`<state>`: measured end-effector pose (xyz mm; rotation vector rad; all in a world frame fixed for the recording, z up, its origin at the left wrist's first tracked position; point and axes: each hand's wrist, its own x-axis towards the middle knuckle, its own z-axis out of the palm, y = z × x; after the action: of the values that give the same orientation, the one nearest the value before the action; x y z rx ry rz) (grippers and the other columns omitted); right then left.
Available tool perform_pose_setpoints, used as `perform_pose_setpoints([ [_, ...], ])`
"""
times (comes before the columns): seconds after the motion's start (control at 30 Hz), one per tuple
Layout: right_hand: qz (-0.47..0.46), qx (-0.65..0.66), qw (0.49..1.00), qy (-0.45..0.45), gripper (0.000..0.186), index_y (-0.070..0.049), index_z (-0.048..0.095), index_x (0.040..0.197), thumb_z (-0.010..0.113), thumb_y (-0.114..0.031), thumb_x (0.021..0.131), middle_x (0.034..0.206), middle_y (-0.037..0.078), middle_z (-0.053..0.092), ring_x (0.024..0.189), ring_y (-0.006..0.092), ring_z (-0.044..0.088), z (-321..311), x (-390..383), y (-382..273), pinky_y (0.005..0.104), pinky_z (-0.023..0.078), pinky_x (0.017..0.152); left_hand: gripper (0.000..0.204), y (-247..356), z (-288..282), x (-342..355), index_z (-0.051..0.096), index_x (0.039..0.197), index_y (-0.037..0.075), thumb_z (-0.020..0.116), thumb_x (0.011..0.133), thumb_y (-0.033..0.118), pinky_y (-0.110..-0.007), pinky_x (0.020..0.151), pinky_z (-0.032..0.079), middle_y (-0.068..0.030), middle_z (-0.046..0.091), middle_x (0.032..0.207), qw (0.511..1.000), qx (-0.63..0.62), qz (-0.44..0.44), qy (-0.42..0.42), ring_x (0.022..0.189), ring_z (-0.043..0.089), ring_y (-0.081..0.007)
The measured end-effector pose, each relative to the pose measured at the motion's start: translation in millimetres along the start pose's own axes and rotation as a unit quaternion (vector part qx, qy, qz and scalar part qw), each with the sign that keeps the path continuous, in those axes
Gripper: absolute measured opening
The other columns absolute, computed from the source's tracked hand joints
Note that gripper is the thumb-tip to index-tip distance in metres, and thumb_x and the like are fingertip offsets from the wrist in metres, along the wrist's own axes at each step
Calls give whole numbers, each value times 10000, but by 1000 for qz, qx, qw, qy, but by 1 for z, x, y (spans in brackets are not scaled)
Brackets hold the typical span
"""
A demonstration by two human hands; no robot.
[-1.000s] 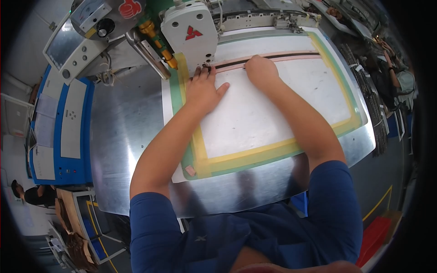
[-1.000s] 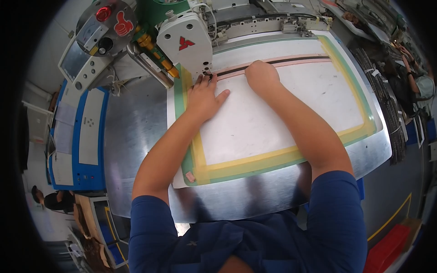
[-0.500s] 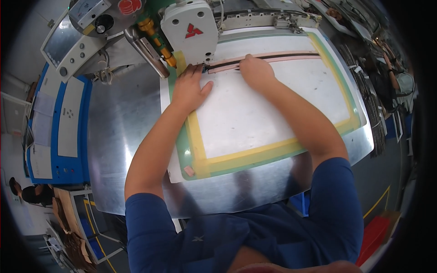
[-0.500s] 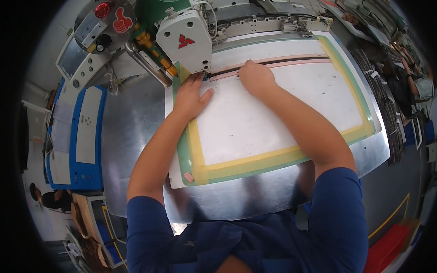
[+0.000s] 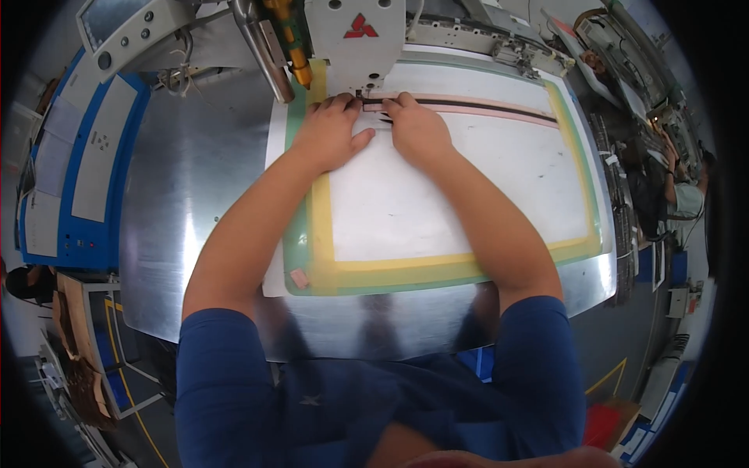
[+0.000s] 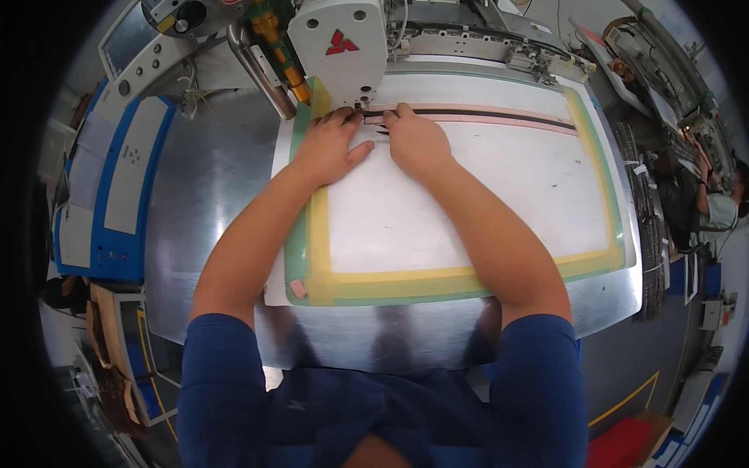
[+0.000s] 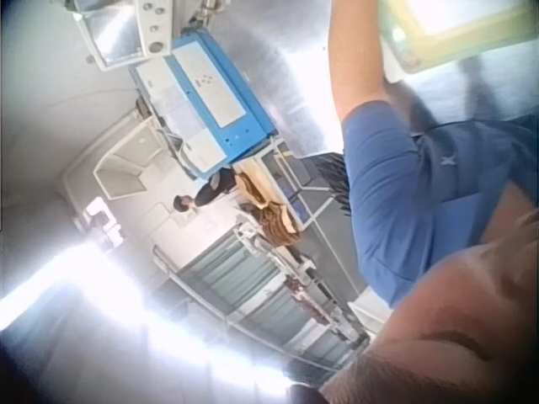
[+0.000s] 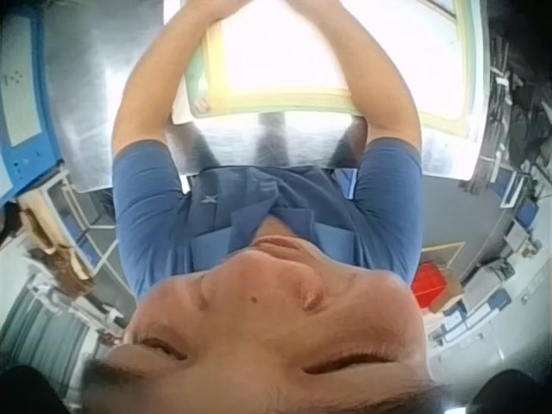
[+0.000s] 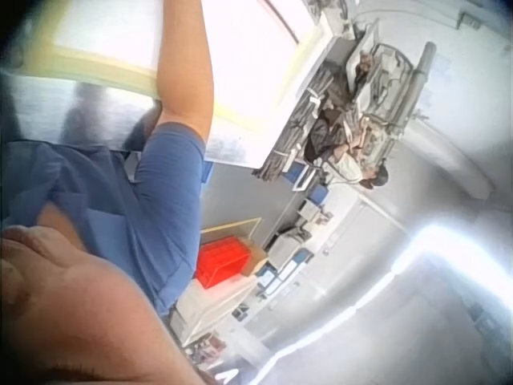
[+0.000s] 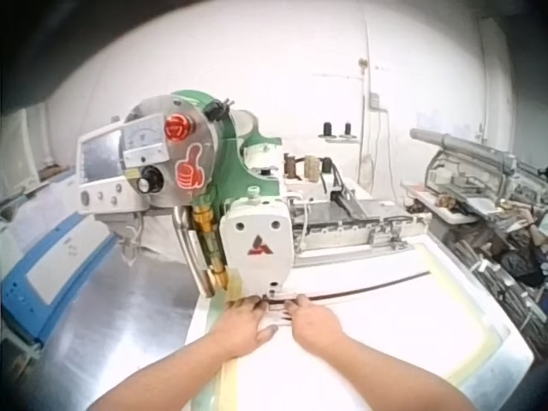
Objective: The recorder is using an industrial sewing machine to stitch leather strips onto a base material.
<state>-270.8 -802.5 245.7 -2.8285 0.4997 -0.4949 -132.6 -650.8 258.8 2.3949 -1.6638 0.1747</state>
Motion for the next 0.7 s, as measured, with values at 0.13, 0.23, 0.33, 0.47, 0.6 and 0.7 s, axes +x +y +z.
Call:
perform_pose_setpoints([
  [0.13,-7,-15,1000,11,399,-15,657,1320,544,-50,938,1267,164,629,1014,357,723,1,0,-4,468,603,842,642,-4,6,-2,588,1444,15,639,975,450,-477,1162,393,-186,566,1467,1000,11,0,2,1362,539,-352],
  [0.23,-1,-16,1000,2,398,-12,656,1315,542,-46,935,1268,163,629,996,361,727,-1,0,-5,469,602,841,636,-3,7,-2,584,1446,18,634,980,450,-478,1162,393,-180,564,1472,1000,11,-2,5,1352,548,-353],
  [0.33,1,-24,1000,-7,397,-16,657,1312,547,-49,932,1267,163,630,988,367,727,-5,1,-10,469,601,844,630,-7,10,-4,585,1443,20,630,985,450,-478,1158,395,-175,566,1472,1000,10,4,18,1344,555,-355],
  [0.47,8,-29,999,-11,396,-27,661,1309,551,-52,929,1263,160,631,996,371,726,-3,2,-7,470,598,853,630,-4,9,-3,585,1443,21,630,985,451,-476,1155,397,-174,566,1473,1000,11,-1,15,1344,556,-353],
  [0.6,12,-27,999,-11,391,-50,668,1302,545,-54,930,1260,158,632,1006,378,723,-3,2,-8,475,594,861,627,-5,10,-4,593,1431,20,637,981,455,-471,1148,404,-170,576,1463,1000,-3,5,30,1329,567,-356],
  [0.7,18,-30,999,-12,391,-59,669,1300,538,-51,932,1260,158,632,1016,381,720,-4,2,-7,475,593,864,625,-2,10,-2,598,1423,20,642,978,457,-467,1141,412,-168,583,1455,1000,-6,2,28,1313,578,-359],
])
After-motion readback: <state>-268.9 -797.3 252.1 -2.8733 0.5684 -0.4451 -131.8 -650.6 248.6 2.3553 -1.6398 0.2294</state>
